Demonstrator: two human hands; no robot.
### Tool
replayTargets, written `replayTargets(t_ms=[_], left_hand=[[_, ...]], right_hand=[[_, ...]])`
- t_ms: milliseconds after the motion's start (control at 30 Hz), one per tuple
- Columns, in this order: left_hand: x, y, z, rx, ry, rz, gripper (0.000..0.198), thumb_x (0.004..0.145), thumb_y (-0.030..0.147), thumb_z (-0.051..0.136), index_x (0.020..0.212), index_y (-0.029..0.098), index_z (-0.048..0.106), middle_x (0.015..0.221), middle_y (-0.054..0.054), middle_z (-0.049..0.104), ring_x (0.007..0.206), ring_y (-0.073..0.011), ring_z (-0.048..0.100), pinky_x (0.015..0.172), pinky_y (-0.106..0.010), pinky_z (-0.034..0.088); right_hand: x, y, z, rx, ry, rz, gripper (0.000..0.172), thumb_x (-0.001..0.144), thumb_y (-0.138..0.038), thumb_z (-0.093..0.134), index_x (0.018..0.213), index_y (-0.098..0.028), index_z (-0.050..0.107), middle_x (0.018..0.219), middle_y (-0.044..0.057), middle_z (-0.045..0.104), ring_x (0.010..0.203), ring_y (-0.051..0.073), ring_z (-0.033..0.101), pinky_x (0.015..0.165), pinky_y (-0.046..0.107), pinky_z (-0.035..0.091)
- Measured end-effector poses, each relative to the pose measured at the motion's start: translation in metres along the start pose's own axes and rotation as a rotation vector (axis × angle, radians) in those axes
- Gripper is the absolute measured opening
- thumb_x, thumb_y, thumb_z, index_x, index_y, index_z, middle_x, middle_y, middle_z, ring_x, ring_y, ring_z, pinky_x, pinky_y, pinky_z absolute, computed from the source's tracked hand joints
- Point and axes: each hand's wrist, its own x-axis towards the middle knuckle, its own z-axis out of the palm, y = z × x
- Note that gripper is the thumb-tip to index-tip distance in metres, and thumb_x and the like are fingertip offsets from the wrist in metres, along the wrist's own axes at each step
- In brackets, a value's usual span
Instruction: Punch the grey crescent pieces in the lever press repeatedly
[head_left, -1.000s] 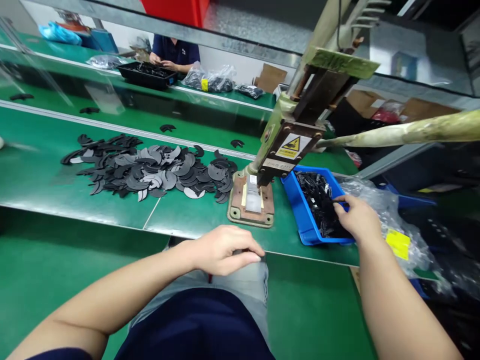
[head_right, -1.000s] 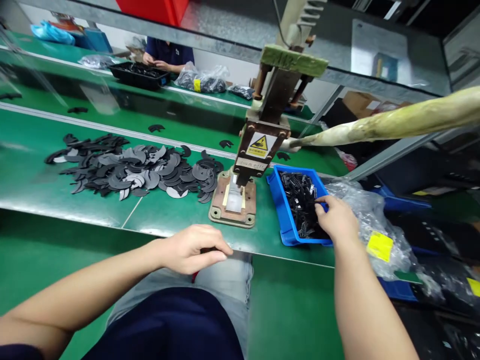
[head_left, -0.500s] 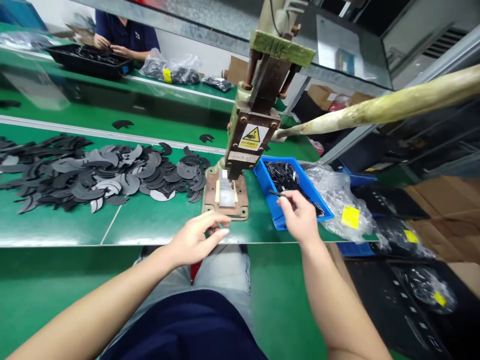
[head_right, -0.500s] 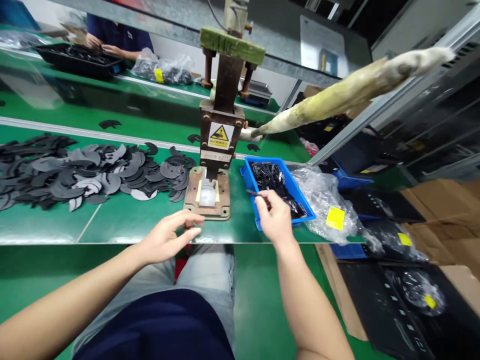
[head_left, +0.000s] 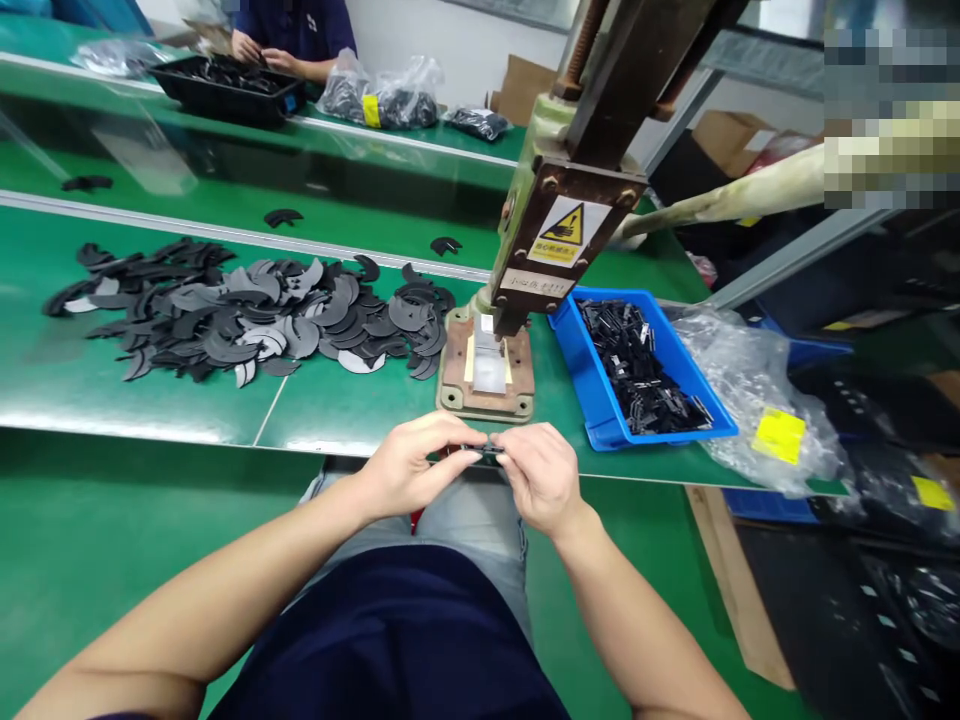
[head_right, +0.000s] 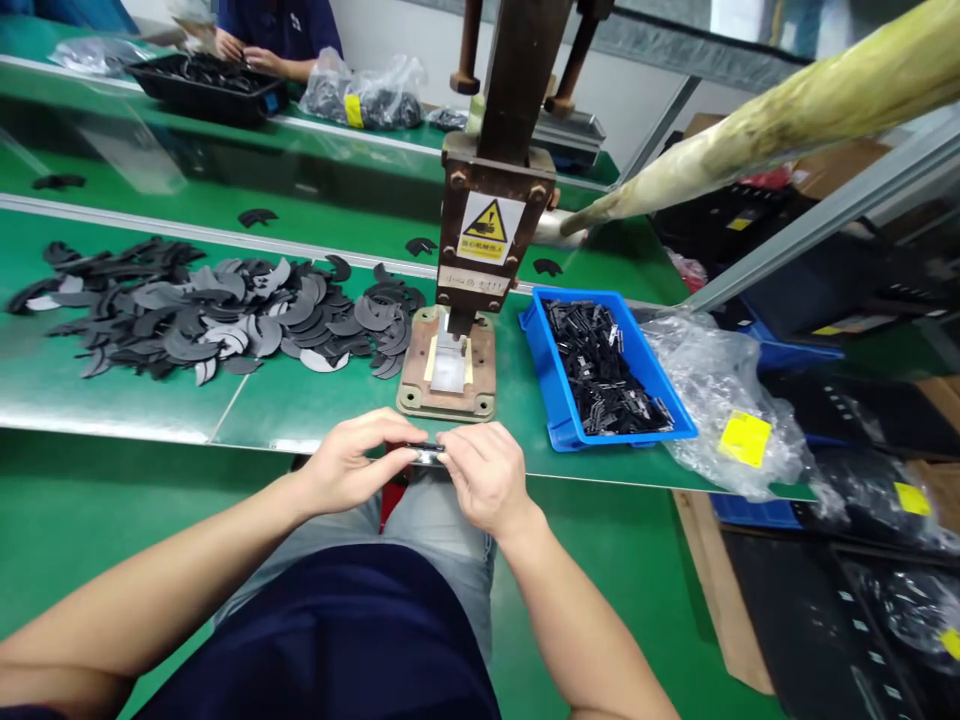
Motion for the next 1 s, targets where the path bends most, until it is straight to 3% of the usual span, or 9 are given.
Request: replayTargets(t_ms=[367,500,567,633,733,800,867,933,1000], left_hand=[[-0.001,0.004,0.001,0.007,-0.023,0.046,0.031,0.096,0.017,0.071,0.127,0.023,0.072,0.108,-0.008,0.078,0.099,-0.0182,0.074,0.087,-0.032,0.062],[0.006,-0.005,-0.005,0.065,-0.010,0.081,0.025,0.097,0.018,0.070,0.121,0.023,0.073,0.105,-0.008,0.078,0.096,-0.0177,0.074,0.086,-0.031,0.061],[0.017,-0.019,-0.013,0.149,0.029,0.069,0.015,0.098,0.021,0.070,0.112,0.022,0.075,0.102,-0.007,0.078,0.093,-0.0171,0.074,0.085,-0.030,0.060],[0.035,-0.039,-0.022,0.259,0.081,0.021,0.013,0.099,0.027,0.068,0.107,0.022,0.076,0.102,-0.006,0.079,0.092,-0.0169,0.074,0.086,-0.030,0.060],[0.067,-0.069,-0.032,0.400,0.101,-0.061,0.021,0.103,0.031,0.061,0.112,0.022,0.077,0.109,-0.006,0.080,0.097,-0.0177,0.075,0.090,-0.030,0.059],[0.086,-0.084,-0.034,0.473,0.059,-0.078,0.024,0.103,0.032,0.059,0.115,0.022,0.077,0.116,-0.006,0.080,0.104,-0.0192,0.075,0.094,-0.031,0.058],[0.100,-0.092,-0.032,0.544,-0.013,-0.071,0.025,0.104,0.031,0.057,0.117,0.023,0.077,0.119,-0.006,0.079,0.109,-0.0208,0.074,0.096,-0.032,0.058],[0.109,-0.093,-0.029,0.619,-0.089,-0.045,0.027,0.105,0.030,0.054,0.119,0.024,0.077,0.119,-0.006,0.078,0.111,-0.0216,0.073,0.096,-0.033,0.057],[0.113,-0.089,-0.026,0.698,-0.151,-0.004,0.029,0.106,0.029,0.051,0.121,0.025,0.076,0.118,-0.007,0.077,0.110,-0.0218,0.073,0.093,-0.033,0.057]], right_hand=[[-0.003,-0.001,0.004,0.006,0.040,-0.020,0.023,0.102,-0.026,0.054,0.120,-0.021,0.069,0.102,0.008,0.077,0.088,0.019,0.069,0.080,0.037,0.049],[0.003,0.000,-0.004,0.016,-0.001,0.003,0.020,0.101,-0.024,0.057,0.117,-0.022,0.069,0.103,0.007,0.078,0.092,0.019,0.071,0.083,0.038,0.052],[0.013,0.008,-0.022,0.025,0.026,0.081,0.019,0.101,-0.026,0.059,0.116,-0.023,0.069,0.106,0.006,0.077,0.099,0.020,0.072,0.089,0.040,0.055],[0.031,0.020,-0.051,0.052,0.175,0.182,0.023,0.099,-0.033,0.065,0.120,-0.024,0.068,0.112,0.008,0.074,0.106,0.022,0.071,0.095,0.044,0.057],[0.075,0.035,-0.110,0.155,0.449,0.165,0.060,0.089,-0.054,0.077,0.137,-0.024,0.058,0.127,0.014,0.067,0.116,0.025,0.069,0.102,0.045,0.058],[0.111,0.037,-0.149,0.212,0.463,0.079,0.077,0.085,-0.059,0.079,0.147,-0.022,0.051,0.139,0.017,0.062,0.128,0.025,0.066,0.108,0.041,0.056],[0.148,0.030,-0.182,0.297,0.480,-0.039,0.078,0.083,-0.059,0.078,0.149,-0.027,0.051,0.153,0.010,0.053,0.143,0.025,0.057,0.112,0.038,0.052],[0.179,0.021,-0.204,0.383,0.427,-0.103,0.079,0.076,-0.059,0.083,0.145,-0.031,0.056,0.146,0.003,0.059,0.136,0.025,0.063,0.109,0.041,0.054],[0.200,0.012,-0.215,0.423,0.288,-0.106,0.061,0.078,-0.054,0.084,0.129,-0.026,0.066,0.121,0.000,0.071,0.111,0.020,0.073,0.098,0.041,0.059]])
